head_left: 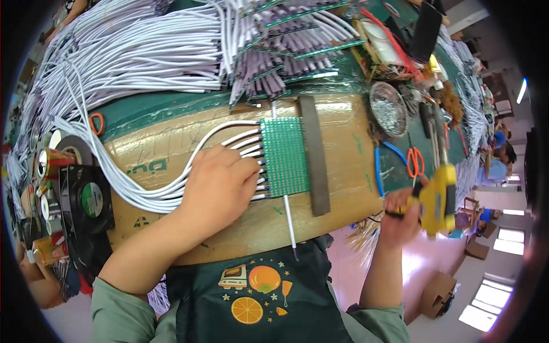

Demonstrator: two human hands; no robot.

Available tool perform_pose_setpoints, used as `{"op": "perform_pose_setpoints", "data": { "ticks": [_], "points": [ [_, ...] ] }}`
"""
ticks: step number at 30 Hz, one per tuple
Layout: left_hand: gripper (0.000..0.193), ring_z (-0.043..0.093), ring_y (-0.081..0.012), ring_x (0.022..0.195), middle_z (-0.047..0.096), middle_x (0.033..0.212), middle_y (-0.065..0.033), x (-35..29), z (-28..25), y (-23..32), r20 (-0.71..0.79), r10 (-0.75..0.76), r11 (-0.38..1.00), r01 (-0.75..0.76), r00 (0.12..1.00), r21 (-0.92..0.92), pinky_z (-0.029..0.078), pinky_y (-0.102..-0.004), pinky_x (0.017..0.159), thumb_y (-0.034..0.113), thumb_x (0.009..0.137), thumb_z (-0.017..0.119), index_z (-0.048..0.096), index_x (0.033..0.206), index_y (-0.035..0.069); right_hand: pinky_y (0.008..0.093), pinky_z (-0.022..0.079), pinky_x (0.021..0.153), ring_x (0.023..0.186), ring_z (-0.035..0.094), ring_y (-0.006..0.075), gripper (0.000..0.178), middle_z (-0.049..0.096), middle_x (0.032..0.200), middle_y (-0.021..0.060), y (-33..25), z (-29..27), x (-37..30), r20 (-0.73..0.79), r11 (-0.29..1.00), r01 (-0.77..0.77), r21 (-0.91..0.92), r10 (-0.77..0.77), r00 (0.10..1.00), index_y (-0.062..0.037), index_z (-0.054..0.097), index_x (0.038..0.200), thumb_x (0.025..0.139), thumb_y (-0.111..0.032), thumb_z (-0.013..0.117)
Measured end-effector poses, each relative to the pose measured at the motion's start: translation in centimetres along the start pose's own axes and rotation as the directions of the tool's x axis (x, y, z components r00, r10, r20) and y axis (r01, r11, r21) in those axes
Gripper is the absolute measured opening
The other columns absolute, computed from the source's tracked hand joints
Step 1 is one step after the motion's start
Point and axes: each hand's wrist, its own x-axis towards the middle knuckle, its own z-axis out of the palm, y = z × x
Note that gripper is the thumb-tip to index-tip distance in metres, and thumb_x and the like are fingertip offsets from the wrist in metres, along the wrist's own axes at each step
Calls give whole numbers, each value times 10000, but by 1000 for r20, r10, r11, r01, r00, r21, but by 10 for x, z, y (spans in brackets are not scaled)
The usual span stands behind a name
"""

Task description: The person solders wires onto a circuit board using a handheld tool, moves the finished wire assembly onto a stack, and arranges new wires onto the board to solder them.

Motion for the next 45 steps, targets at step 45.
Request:
{"op": "perform_pose_setpoints", "data": {
  "ticks": [45],
  "points": [
    [81,612,-346,835,628,843,-138,-15,-4,4,123,-93,995,97,988,-25,495,-442,748,107,847,663,631,855,33,292,383,582,641,479,147,224,486,725,9,9,2,-144,556,811,-578,-90,523,646,-70,535,874,893,-227,694]
  ]
}}
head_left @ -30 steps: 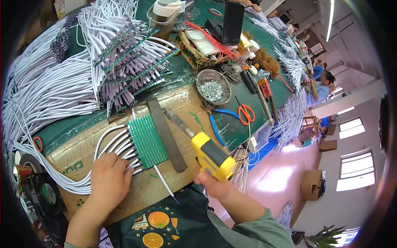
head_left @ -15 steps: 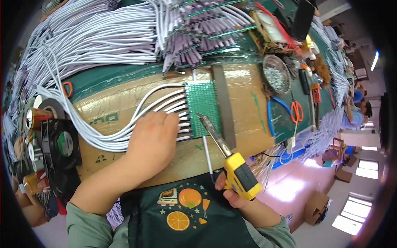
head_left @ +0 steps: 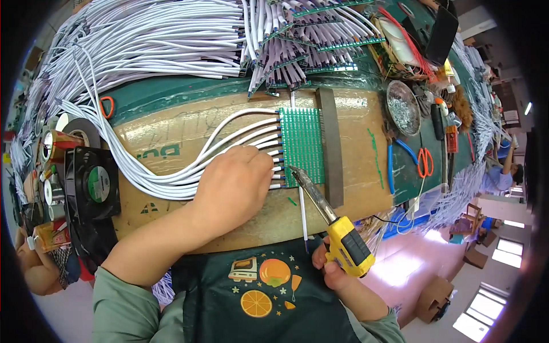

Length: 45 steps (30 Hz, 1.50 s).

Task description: The person solders wires onto a circuit board using a handheld tool, moves the finished wire assembly onto a stack, and arranges new wires onto the board to solder them.

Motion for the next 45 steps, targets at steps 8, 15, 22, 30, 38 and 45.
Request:
{"op": "perform_pose_setpoints", "data": {
  "ticks": [8,15,22,30,38,45],
  "points": [
    [84,612,-351,841,631,846,-146,1,0,0,9,-8,1000,8,1000,-30,494,-445,753,112,852,655,636,857,30,298,416,619,701,500,143,409,523,817,19,6,-2,-8,-85,994,-107,-28,105,991,-86,517,1086,851,-329,747],
    [79,616,-356,845,642,856,-152,2,-3,1,28,-34,999,35,999,-35,496,-451,755,103,844,652,637,851,26,305,409,611,673,485,143,578,503,793,8,1,-2,-5,-57,984,-177,-15,176,983,-99,510,1159,790,-423,815],
    [77,621,-359,843,646,848,-154,1,-3,1,20,-37,998,38,999,-44,498,-456,754,101,845,653,636,839,26,302,415,613,678,487,144,570,508,801,17,3,-1,-7,-77,980,-195,32,197,977,-91,514,1181,800,-396,809],
    [82,617,-359,835,638,834,-149,1,-1,1,16,-38,998,39,999,-40,496,-454,743,107,844,659,636,831,30,312,454,660,715,552,152,183,578,788,16,-2,-3,-6,-14,993,-46,-104,45,999,-77,595,952,881,-212,697],
    [72,615,-352,822,627,818,-143,4,-2,2,-19,2,998,-3,1000,-55,496,-445,727,89,822,678,636,824,30,323,518,724,796,658,235,404,658,926,111,-9,-11,-4,139,844,209,-494,-161,977,9,600,1147,853,-231,739],
    [76,586,-362,832,611,853,-150,1,-3,3,-49,13,1000,-12,999,19,474,-450,737,55,800,685,643,862,42,374,465,641,681,577,261,174,593,771,74,-37,18,15,60,806,313,-503,-329,943,-67,590,829,874,-197,697]
  ]
}}
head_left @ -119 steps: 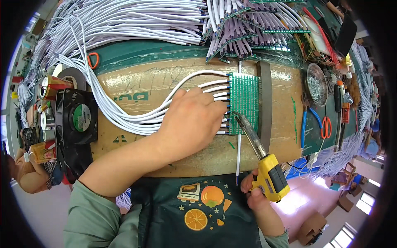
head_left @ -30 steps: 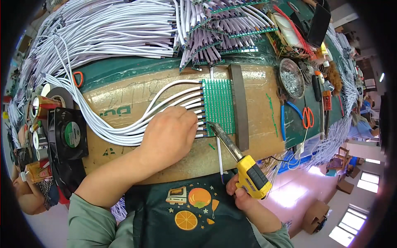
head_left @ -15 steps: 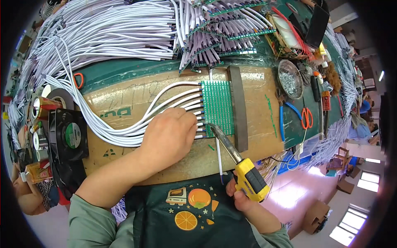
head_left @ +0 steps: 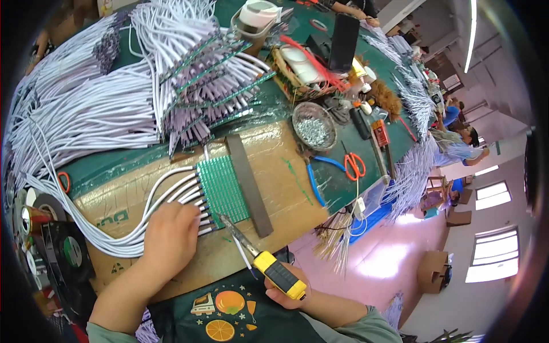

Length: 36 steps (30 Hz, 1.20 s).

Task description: The person solders wires onto a circuit board using a handheld tool, moves the finished wire assembly onto a stack, and arranges new wires onto the board to solder them.

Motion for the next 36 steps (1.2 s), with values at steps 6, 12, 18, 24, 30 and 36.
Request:
{"op": "perform_pose_setpoints", "data": {
  "ticks": [6,12,18,24,30,36],
  "points": [
    [143,551,-318,825,555,875,-95,-9,-6,-1,-11,247,965,-246,969,87,439,-430,726,36,725,697,652,851,85,314,509,824,940,664,226,515,666,1103,140,12,-3,-17,72,992,-103,76,97,993,31,543,1296,853,-138,744],
    [73,563,-312,825,559,828,-94,-8,-8,3,61,116,985,-122,991,121,447,-433,727,95,742,725,668,787,82,303,500,828,936,653,211,521,658,1093,132,11,-2,-16,70,995,-92,42,89,994,25,544,1297,856,-160,750],
    [99,571,-334,834,568,831,-115,-8,-5,4,93,78,988,-90,993,125,449,-451,738,109,776,713,625,773,63,299,491,835,944,632,188,510,643,1064,105,7,1,-15,69,981,-168,99,162,984,9,543,1296,867,-175,748],
    [110,573,-315,812,578,830,-119,-8,-4,7,115,137,962,-160,984,220,453,-443,737,121,829,647,567,858,51,299,481,853,961,602,164,531,621,1066,76,15,4,-23,55,925,-268,270,263,963,-7,521,1321,875,-185,749],
    [109,583,-333,787,584,822,-133,-9,-2,2,73,119,988,-126,990,94,463,-443,718,116,829,657,578,865,50,304,479,882,1001,600,172,556,615,1125,89,12,-1,-19,65,954,-194,227,184,981,-3,507,1332,873,-188,759],
    [123,618,-350,828,637,853,-141,-7,-3,2,82,31,999,-30,996,-14,493,-457,739,134,818,708,642,864,41,297,471,799,902,586,156,394,603,1020,71,0,-7,-18,85,986,-114,119,104,991,-16,527,1173,866,-127,748]
  ]
}}
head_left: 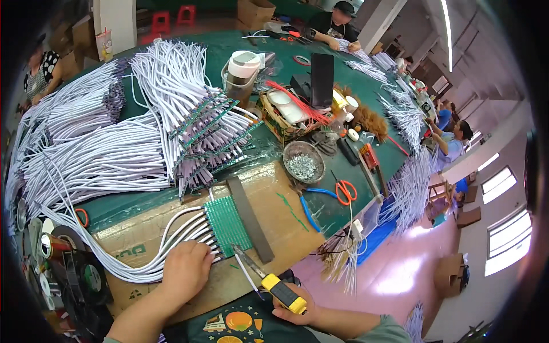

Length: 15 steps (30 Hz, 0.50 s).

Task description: The person solders wires onto a circuit board using a handheld tool, moves the finished wire assembly onto a stack, and arranges new wires onto the board to solder them.

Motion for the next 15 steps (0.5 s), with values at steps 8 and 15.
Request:
{"op": "perform_pose_setpoints", "data": {
  "ticks": [8,15],
  "points": [
    [126,618,-346,821,638,834,-135,0,-1,-1,-2,18,1000,-18,1000,0,496,-454,730,153,819,706,644,848,47,259,490,773,876,607,120,483,644,987,49,14,6,-9,-62,997,-43,67,47,997,14,546,1277,871,-148,752],
    [119,615,-335,806,626,814,-128,0,0,-3,8,32,999,-32,999,30,493,-450,717,149,819,704,641,837,50,249,480,714,793,593,106,467,633,905,28,12,7,-8,-67,997,-58,41,60,996,13,555,1268,867,-129,745]
  ]
}}
